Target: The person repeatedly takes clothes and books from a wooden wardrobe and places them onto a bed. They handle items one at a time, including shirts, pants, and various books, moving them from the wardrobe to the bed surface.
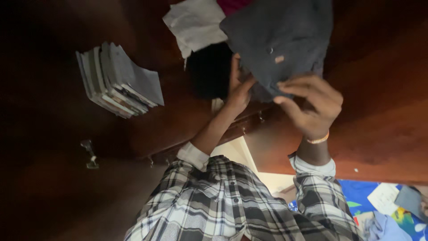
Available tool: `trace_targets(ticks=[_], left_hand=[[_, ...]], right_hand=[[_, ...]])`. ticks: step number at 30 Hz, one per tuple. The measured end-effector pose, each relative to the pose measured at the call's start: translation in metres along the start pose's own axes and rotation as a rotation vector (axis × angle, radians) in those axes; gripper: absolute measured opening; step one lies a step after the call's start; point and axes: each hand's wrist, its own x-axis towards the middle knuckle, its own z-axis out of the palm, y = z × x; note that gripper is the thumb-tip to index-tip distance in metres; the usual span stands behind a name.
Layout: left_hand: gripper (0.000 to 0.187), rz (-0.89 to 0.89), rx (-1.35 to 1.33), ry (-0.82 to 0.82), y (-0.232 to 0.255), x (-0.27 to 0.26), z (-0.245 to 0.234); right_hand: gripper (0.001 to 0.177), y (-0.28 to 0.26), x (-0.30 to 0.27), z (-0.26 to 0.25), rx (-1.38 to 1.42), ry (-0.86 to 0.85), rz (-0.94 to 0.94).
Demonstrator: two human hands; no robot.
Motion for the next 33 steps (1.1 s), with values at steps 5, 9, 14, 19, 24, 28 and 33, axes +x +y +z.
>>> trace_targets(ticks=[5,9,14,19,24,28,33], left_hand=[[0.065,0.070,0.429,-0.024,0.026,-0.069,0.043],[0.050,0.109,0.772,0.007,0.033,-0.113,0.067],[0.083,0.293,1.435,-0.016,0.040,-0.162,0.099],[0.093,0.123,1.078,-0.449,0.016,-0.212,0.117],[0.101,-0.435,0.605,-0.625,-0.012,-0.285,0.101],[0.119,-0.679,0.399,-0.706,0.017,-0.334,0.082],[0.125,-0.690,0.428,-0.742,0.046,-0.429,0.079]], right_hand=[[0.024,-0.027,-0.049,-0.035,0.169,0.024,0.035],[0.024,-0.048,-0.093,-0.071,0.187,0.105,0.098],[0.028,-0.054,-0.136,-0.105,0.288,0.378,0.319],[0.033,-0.067,-0.162,-0.112,0.693,0.570,0.475],[0.035,-0.107,-0.186,-0.115,0.588,0.621,0.476],[0.032,-0.148,-0.200,-0.117,0.528,0.693,0.424],[0.031,-0.203,-0.221,-0.111,0.358,0.783,0.394]])
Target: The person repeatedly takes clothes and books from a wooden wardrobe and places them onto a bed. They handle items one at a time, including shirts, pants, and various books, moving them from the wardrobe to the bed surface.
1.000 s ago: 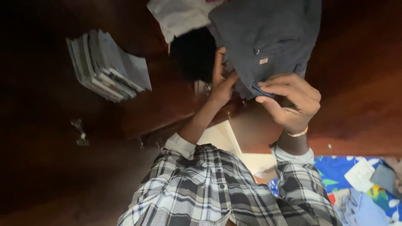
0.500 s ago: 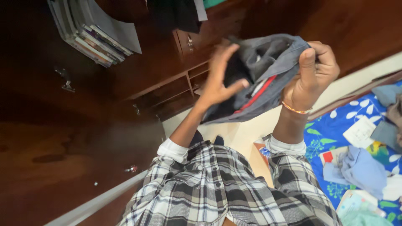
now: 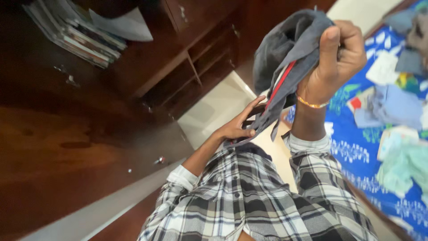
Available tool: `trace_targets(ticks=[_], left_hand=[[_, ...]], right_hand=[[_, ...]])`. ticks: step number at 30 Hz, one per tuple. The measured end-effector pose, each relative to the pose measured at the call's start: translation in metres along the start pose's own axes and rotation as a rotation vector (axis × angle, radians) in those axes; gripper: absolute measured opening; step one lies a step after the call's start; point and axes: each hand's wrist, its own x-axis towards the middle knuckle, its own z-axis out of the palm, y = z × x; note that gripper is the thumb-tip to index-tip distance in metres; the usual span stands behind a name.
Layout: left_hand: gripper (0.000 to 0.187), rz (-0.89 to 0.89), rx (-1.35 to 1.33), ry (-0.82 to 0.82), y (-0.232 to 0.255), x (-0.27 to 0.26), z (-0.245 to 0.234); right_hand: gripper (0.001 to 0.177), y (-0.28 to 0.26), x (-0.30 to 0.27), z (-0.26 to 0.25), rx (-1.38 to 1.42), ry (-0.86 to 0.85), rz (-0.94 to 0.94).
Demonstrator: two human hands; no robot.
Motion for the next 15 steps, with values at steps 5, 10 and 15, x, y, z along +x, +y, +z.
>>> trace_targets(ticks=[5,10,15], left_hand=[[0.126,-0.104,-0.013,0.065,-0.036,-0.052,0.045],[0.098,-0.732,-0.721,0.322,-0.085,-0.068,0.071],[0.058,-0.367,-1.282,0.299,-0.128,-0.031,0.073]], right_hand=[[0.032,-0.042,-0.041,-0.023,-0.160,0.089,-0.044],[0.036,-0.096,-0.083,-0.042,-0.141,0.064,0.027],[0.037,-0.141,-0.110,-0.059,-0.173,-0.018,0.071]])
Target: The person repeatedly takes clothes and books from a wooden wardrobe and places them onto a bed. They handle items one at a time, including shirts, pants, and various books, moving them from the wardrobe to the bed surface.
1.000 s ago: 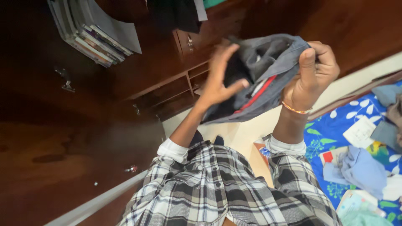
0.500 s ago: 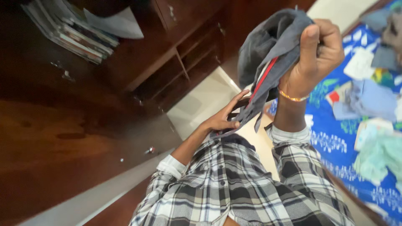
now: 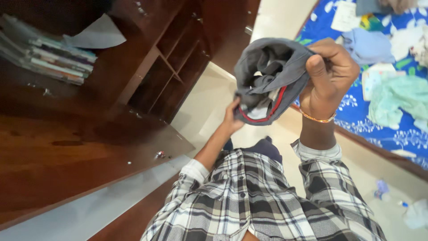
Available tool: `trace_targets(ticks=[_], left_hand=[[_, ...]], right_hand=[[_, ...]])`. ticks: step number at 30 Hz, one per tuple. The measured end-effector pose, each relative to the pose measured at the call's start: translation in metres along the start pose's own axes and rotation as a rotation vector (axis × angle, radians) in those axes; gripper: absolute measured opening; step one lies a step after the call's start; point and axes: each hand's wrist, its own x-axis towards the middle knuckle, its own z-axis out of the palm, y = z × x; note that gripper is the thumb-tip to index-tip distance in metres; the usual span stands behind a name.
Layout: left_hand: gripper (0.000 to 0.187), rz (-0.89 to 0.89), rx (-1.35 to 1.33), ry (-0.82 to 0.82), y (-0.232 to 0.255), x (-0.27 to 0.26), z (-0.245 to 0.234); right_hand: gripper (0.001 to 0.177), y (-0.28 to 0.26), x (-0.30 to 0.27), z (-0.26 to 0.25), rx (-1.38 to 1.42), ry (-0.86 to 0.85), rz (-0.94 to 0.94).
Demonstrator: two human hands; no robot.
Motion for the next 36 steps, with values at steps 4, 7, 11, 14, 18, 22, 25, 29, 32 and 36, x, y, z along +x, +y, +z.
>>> trace_targets(ticks=[4,7,11,14,18,22,25,29,32,36], left_hand=[[0.057,0.124,-0.016,-0.178,0.014,0.016,0.045],[0.055,0.090,-0.024,-0.345,0.022,0.027,0.072],[0.039,0.239,0.153,-0.244,0.005,0.046,0.079],[0.044,0.334,0.248,-0.232,-0.027,0.070,0.094],[0.068,0.339,0.488,-0.272,-0.091,0.080,0.096],[0.079,0.217,0.979,-0.195,-0.178,0.067,0.118],[0.068,0.151,1.272,-0.384,-0.229,0.054,0.141],[0.048,-0.030,1.354,-0.338,-0.276,0.049,0.178],[0.039,0.012,1.482,-0.252,-0.310,0.057,0.198],[0.033,0.101,1.386,-0.227,-0.349,0.078,0.206]], right_hand=[[0.037,-0.029,-0.032,-0.040,-0.022,-0.032,0.003],[0.036,-0.050,-0.061,-0.083,-0.051,-0.060,-0.027],[0.035,-0.070,-0.102,-0.136,-0.092,-0.073,0.043],[0.031,-0.086,-0.120,-0.168,-0.214,0.041,0.102],[0.024,-0.097,-0.145,-0.201,-0.468,0.298,0.096],[0.014,-0.089,-0.150,-0.230,-0.873,0.487,0.004],[0.013,-0.081,-0.145,-0.249,-1.080,0.490,-0.094],[0.012,-0.090,-0.147,-0.283,-1.100,0.403,-0.065],[0.022,-0.101,-0.153,-0.316,-1.088,0.324,0.031],[0.074,-0.127,-0.163,-0.354,-0.989,0.092,0.158]])
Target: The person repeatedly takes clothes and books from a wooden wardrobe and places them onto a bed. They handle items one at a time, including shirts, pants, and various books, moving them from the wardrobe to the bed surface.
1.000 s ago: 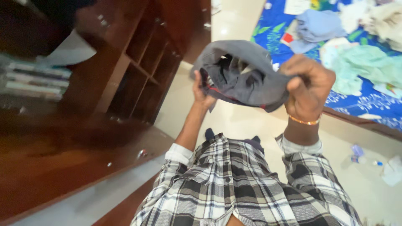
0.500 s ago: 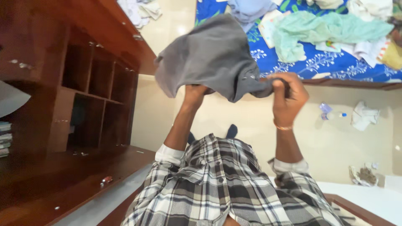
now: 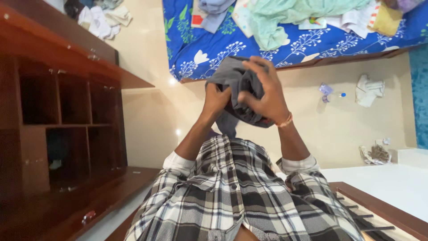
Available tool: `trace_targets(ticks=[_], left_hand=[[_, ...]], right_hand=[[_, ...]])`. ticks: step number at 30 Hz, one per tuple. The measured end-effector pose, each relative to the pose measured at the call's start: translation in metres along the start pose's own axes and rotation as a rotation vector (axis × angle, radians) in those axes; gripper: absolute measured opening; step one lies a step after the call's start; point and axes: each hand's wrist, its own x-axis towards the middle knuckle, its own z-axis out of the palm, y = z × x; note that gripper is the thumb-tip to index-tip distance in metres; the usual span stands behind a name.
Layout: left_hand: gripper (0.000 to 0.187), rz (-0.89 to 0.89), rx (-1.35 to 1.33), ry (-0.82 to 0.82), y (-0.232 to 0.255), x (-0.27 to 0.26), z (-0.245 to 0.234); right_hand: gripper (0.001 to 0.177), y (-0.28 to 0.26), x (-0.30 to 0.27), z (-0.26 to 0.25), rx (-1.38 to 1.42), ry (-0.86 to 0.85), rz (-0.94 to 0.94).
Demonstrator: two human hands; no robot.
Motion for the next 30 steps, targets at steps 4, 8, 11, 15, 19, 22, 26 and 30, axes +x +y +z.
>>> trace_targets(ticks=[4,8,11,15,19,22,26,30], left_hand=[[0.032,0.101,0.068,-0.078,0.007,0.022,0.025],[0.031,0.082,0.186,-0.212,0.021,0.050,0.050],[0.031,0.273,0.156,-0.325,0.046,0.076,0.068],[0.048,0.290,0.161,-0.520,0.089,0.125,0.100],[0.066,0.558,0.298,-0.528,0.118,0.179,0.140],[0.068,0.529,0.216,-0.519,0.123,0.227,0.171],[0.070,0.278,0.072,-0.531,0.119,0.291,0.207],[0.068,0.538,-0.065,-0.563,0.119,0.373,0.255]], right_hand=[[0.102,0.010,-0.003,-0.024,-0.047,-0.037,0.012],[0.082,0.038,0.002,-0.043,0.001,0.118,0.129],[0.068,0.060,0.017,-0.063,0.020,0.247,0.138],[0.058,0.100,0.047,-0.106,0.056,0.359,0.147],[0.051,0.141,0.084,-0.156,0.227,0.419,0.206],[0.049,0.165,0.120,-0.195,0.234,0.473,0.236],[0.045,0.195,0.171,-0.247,0.139,0.541,0.167],[0.036,0.246,0.223,-0.292,-0.018,0.588,0.142]])
